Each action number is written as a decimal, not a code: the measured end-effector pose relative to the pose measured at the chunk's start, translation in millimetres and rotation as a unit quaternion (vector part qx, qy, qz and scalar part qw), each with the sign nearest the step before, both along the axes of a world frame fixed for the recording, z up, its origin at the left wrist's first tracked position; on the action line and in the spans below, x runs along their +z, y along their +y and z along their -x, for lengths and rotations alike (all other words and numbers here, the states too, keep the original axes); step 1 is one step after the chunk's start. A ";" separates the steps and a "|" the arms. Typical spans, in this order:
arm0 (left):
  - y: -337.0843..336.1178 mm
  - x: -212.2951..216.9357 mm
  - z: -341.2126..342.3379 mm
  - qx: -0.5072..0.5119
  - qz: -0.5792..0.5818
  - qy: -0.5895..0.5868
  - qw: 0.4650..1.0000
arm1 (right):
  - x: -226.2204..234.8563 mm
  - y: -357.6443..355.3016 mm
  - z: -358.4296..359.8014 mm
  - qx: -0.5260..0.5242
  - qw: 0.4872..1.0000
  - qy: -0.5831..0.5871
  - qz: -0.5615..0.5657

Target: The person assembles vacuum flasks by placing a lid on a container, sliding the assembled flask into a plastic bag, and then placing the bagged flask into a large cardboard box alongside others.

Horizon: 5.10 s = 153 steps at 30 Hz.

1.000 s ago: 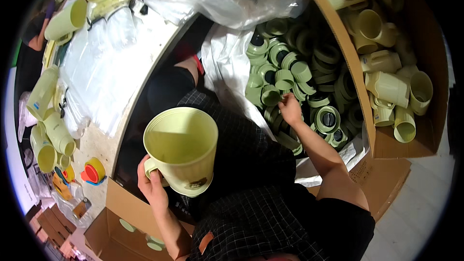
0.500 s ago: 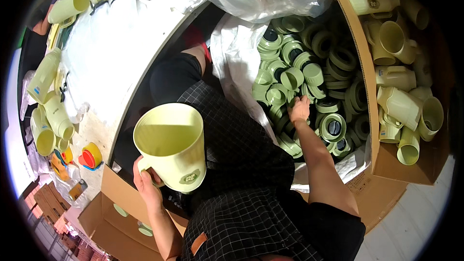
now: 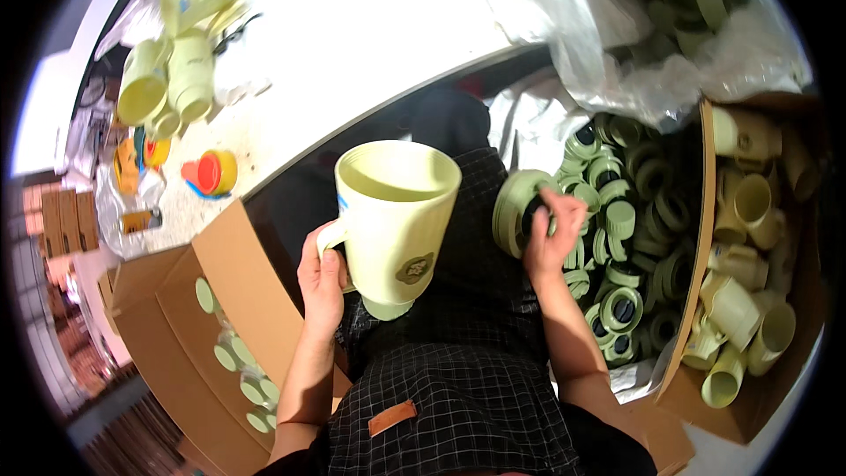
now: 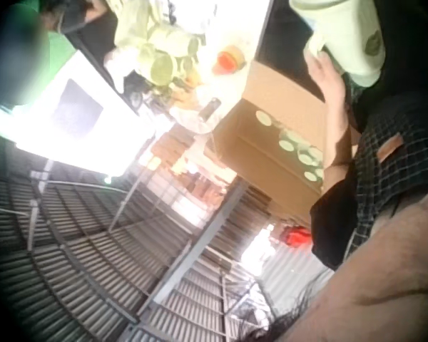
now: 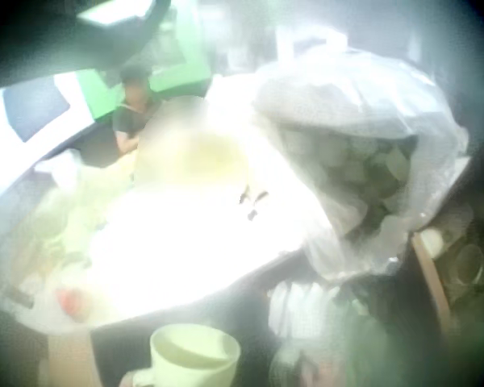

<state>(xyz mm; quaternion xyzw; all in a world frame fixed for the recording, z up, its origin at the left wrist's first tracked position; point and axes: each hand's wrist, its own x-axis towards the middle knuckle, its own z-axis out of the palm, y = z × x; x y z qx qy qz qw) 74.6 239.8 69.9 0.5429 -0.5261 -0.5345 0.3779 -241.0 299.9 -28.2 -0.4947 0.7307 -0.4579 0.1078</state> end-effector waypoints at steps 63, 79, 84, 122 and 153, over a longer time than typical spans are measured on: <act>-181.7 13.0 -37.9 0.318 0.047 0.281 0.904 | 125.0 -115.6 -23.3 0.449 0.845 -0.210 -0.201; -239.9 48.9 -1.2 0.322 0.150 -0.072 0.932 | 125.4 -162.1 -24.7 0.499 0.822 -0.204 -0.186; -159.2 100.4 51.4 -0.340 0.412 0.107 0.838 | 106.4 -161.1 -18.3 0.466 0.817 -0.282 -0.192; -161.3 18.8 98.5 -0.155 0.048 0.280 0.946 | 8.9 -204.6 -13.1 0.075 0.912 -0.376 0.142; -156.2 69.2 88.8 -0.194 -0.056 0.526 0.826 | 50.8 -203.4 64.1 -0.006 0.911 -0.382 0.153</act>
